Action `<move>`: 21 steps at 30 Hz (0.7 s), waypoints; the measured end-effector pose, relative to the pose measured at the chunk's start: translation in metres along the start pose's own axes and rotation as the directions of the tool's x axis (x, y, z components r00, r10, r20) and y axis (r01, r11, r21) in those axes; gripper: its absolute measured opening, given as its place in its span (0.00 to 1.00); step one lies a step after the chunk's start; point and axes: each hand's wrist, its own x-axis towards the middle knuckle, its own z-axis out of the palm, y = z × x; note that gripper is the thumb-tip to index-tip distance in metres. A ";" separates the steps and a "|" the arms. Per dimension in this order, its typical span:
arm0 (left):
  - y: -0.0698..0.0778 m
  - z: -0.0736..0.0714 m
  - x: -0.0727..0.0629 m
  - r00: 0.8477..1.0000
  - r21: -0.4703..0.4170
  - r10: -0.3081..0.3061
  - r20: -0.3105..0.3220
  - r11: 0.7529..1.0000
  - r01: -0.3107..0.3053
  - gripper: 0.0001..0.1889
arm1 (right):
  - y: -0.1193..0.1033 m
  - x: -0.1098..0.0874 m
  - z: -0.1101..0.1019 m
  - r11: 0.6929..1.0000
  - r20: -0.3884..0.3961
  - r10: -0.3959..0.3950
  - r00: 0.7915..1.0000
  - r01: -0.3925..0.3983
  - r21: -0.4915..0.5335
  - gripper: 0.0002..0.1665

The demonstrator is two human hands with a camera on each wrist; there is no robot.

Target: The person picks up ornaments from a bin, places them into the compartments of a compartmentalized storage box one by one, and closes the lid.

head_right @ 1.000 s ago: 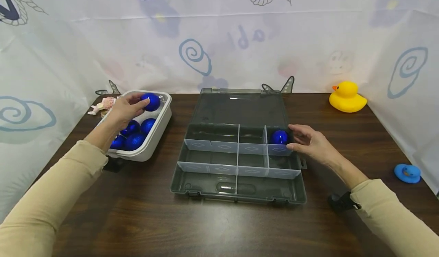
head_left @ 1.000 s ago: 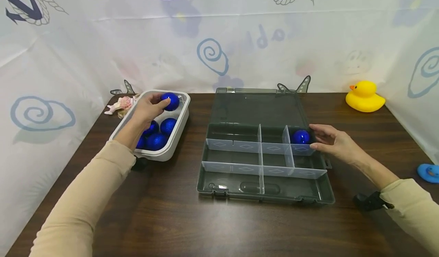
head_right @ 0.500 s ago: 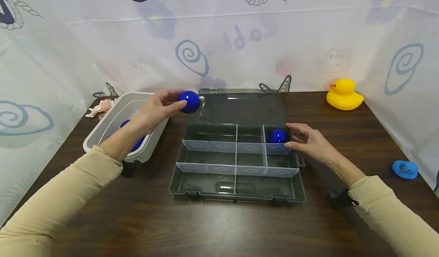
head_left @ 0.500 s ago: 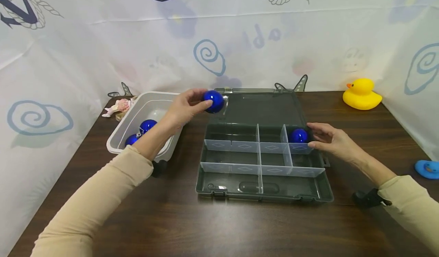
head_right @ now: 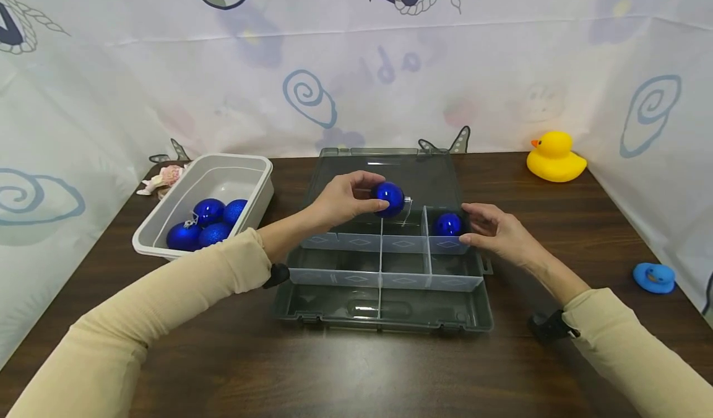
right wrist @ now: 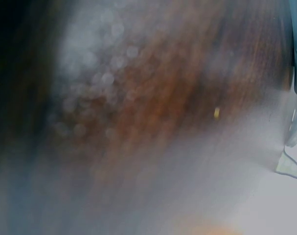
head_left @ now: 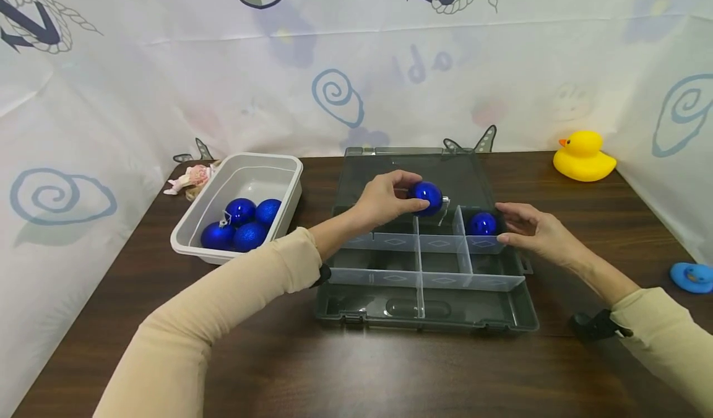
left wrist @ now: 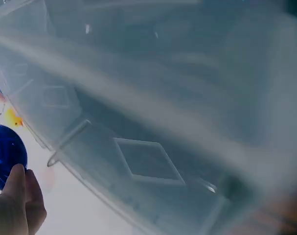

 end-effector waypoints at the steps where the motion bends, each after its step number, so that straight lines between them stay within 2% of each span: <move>1: 0.000 0.003 0.001 1.000 -0.005 0.001 0.006 1.000 -0.001 0.24 | 0.000 0.000 0.000 1.000 -0.001 -0.003 1.000 0.003 0.004 0.36; 12: -0.005 0.026 0.002 0.999 0.105 -0.010 0.051 0.994 0.004 0.25 | -0.001 0.000 0.000 1.000 -0.001 0.013 1.000 -0.013 -0.012 0.36; 21: -0.008 0.027 0.003 0.999 0.150 -0.035 0.038 0.988 0.029 0.25 | 0.000 -0.001 0.001 1.000 0.003 -0.008 1.000 0.008 -0.013 0.36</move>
